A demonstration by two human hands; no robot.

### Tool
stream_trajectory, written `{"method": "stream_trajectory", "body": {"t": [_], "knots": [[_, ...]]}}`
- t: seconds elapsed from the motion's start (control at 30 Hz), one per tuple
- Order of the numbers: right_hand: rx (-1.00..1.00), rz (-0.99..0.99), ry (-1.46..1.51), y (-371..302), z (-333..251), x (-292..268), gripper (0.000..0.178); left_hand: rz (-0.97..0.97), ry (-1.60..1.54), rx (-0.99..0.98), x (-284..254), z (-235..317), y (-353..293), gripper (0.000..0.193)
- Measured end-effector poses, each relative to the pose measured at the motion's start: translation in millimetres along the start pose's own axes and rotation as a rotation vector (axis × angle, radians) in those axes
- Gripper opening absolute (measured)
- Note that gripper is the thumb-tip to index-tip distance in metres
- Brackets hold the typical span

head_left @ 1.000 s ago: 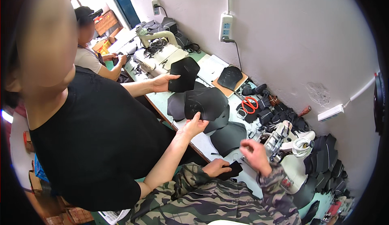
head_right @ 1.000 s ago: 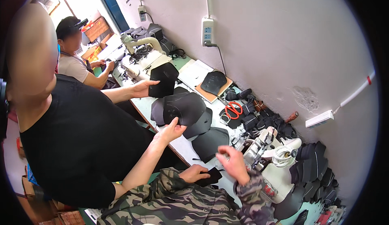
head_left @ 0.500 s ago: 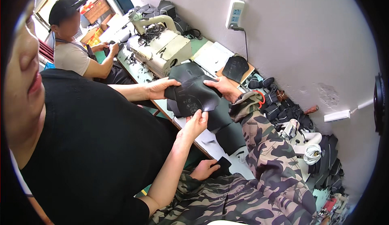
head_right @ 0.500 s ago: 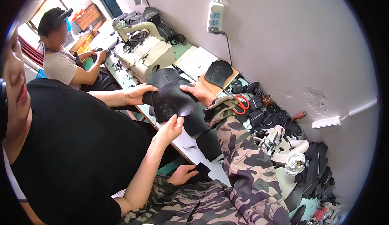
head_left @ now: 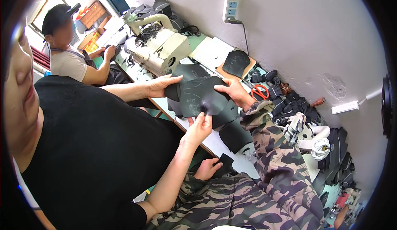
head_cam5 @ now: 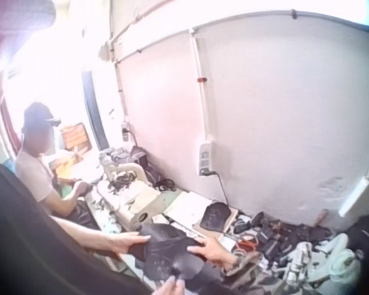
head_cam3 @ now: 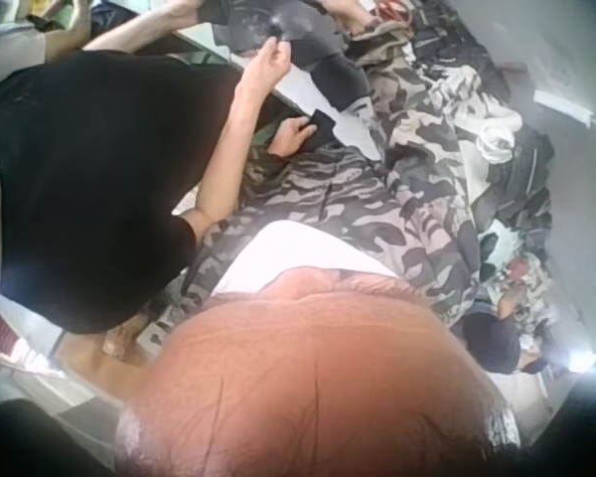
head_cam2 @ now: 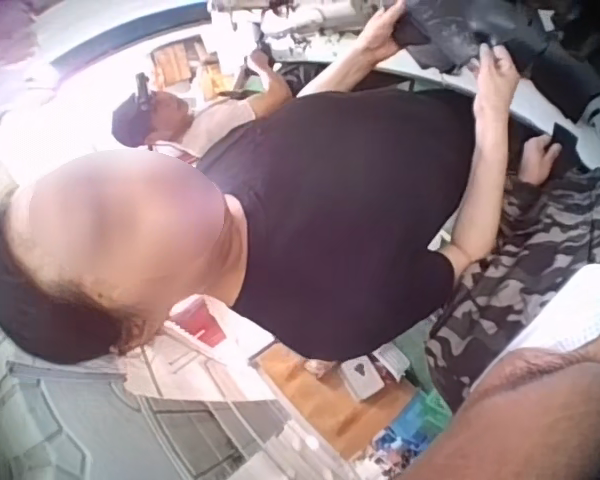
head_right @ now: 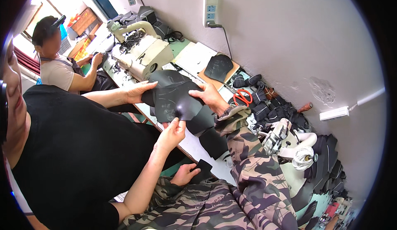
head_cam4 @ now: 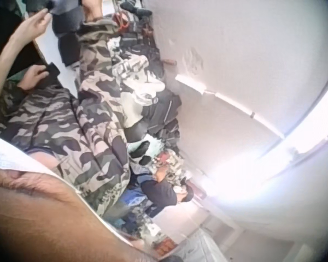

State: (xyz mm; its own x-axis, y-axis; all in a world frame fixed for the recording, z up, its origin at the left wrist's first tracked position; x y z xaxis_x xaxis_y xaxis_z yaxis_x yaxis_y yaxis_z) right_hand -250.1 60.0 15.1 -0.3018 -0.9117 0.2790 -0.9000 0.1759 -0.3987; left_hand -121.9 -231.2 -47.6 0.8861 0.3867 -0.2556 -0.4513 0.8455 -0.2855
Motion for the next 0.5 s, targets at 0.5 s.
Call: {"method": "stream_trajectory", "body": {"t": [0.5], "knots": [[-0.709,0.451,-0.816,-93.9,-2.8,50.1,0.014,-0.051,0.072,-0.020,21.4,8.0,-3.3,0.031]]}}
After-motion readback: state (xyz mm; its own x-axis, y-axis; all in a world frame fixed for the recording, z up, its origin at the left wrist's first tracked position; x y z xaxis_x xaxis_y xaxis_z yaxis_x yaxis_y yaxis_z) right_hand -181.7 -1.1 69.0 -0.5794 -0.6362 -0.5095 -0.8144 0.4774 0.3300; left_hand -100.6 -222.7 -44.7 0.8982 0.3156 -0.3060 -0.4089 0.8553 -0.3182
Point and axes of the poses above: each hand's wrist, its own y-axis towards the middle knuckle, its own x-axis out of the palm, z = x × y, the point moved 2 cm from there along y, towards the middle knuckle, and after that the axes turned 7 degrees about x, right-handed, at the moved point
